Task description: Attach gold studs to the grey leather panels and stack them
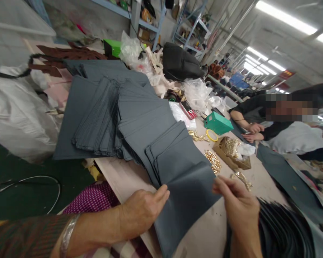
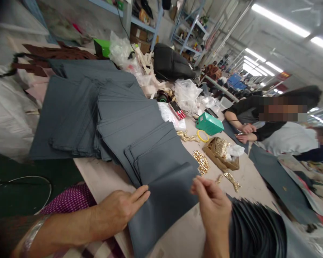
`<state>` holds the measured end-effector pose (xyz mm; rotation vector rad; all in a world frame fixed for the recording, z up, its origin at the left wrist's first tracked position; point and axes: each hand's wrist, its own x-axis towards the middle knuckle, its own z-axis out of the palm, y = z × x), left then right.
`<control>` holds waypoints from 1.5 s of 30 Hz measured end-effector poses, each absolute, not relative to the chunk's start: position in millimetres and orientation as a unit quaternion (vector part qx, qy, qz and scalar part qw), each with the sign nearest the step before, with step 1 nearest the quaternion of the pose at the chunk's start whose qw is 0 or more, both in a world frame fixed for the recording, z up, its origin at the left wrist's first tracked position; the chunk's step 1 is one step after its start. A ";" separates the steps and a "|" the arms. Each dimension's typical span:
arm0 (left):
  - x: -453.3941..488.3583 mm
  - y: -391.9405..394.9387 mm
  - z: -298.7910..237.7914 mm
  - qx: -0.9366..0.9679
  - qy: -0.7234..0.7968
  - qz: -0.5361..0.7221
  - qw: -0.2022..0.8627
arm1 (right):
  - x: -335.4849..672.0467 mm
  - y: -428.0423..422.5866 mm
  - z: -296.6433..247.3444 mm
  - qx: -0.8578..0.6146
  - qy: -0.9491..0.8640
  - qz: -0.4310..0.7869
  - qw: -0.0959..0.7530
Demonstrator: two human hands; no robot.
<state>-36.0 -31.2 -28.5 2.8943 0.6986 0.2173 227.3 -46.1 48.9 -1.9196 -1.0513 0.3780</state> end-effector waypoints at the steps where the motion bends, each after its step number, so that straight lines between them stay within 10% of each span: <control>1: -36.5 -31.3 -28.1 0.965 0.237 0.076 0.081 | 207.7 -50.9 41.9 -0.744 -0.448 0.230 0.440; 5: -38.5 -30.6 -20.7 0.958 0.245 0.095 0.114 | 155.2 -55.0 7.9 -0.689 -0.506 0.397 0.334; 33: -40.0 -26.9 -29.3 0.954 0.208 0.117 0.184 | 132.0 -4.9 23.9 -0.770 -0.541 0.338 0.010; 41: -42.2 -25.4 -26.0 0.942 0.231 0.120 0.211 | 135.3 -17.0 27.2 -0.757 -0.541 0.349 0.116; 45: -44.8 -28.7 -46.1 0.939 0.229 0.180 0.181 | 169.6 -16.8 42.7 -0.798 -0.552 0.118 0.211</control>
